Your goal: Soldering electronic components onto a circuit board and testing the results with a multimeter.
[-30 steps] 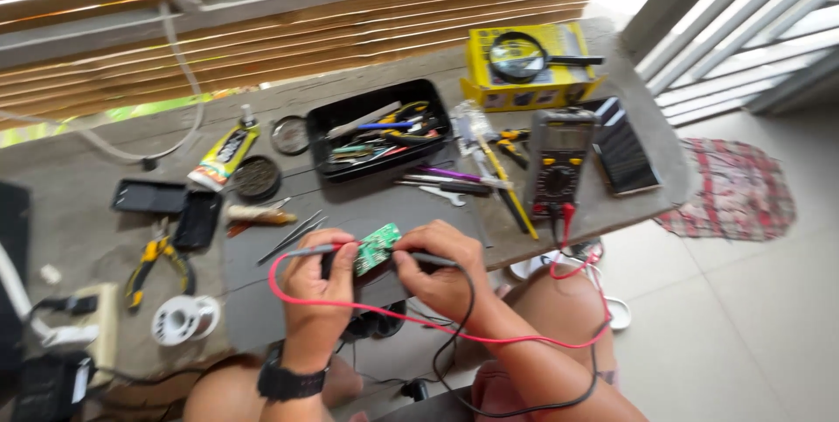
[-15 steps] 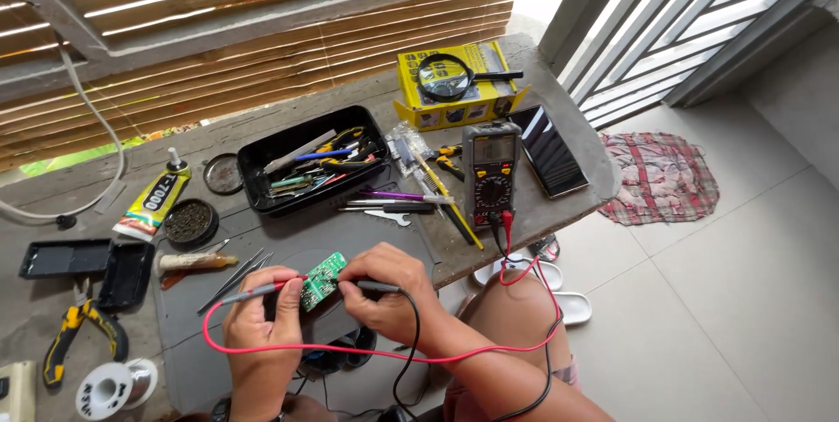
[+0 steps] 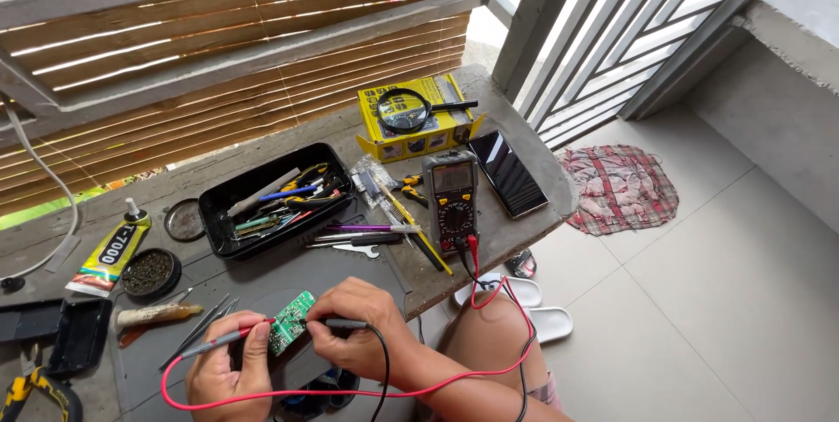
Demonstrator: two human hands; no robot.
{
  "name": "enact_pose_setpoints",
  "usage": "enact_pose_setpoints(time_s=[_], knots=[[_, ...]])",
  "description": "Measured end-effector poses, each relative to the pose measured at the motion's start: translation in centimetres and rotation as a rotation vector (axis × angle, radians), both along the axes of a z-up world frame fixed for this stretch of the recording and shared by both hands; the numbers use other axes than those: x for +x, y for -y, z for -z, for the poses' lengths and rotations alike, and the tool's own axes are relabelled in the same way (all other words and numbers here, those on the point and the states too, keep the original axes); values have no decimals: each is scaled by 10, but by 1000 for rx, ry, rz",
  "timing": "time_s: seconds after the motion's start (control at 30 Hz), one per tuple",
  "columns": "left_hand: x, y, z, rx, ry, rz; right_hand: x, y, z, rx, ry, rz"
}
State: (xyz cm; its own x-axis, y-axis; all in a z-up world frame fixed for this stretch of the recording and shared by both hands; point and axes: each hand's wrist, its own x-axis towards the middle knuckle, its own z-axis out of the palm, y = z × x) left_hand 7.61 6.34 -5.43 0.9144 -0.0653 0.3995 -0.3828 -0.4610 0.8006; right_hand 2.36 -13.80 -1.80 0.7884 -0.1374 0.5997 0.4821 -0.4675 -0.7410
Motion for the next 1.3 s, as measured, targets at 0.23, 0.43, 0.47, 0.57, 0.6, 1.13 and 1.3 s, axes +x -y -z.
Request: enact_pose_setpoints(time_s=[0.23, 0.43, 0.47, 0.57, 0.6, 1.13, 1.3], knots=[[-2, 4, -3, -23, 5, -13, 0, 0, 2, 9, -5, 4], [-1, 5, -3, -54, 12, -4, 1, 1, 2, 16, -13, 5], [2, 3, 0, -32, 7, 7, 2, 1, 2, 13, -5, 13], [11, -4, 11, 3, -14, 63, 4, 4, 6, 11, 10, 17], [14, -10, 16, 8, -24, 120, 5, 2, 9, 4, 26, 25], [0, -1, -24, -2, -8, 135, -1, -3, 5, 17, -42, 59], [0, -2, -22, -10, -11, 142, 0, -3, 6, 12, -36, 44]])
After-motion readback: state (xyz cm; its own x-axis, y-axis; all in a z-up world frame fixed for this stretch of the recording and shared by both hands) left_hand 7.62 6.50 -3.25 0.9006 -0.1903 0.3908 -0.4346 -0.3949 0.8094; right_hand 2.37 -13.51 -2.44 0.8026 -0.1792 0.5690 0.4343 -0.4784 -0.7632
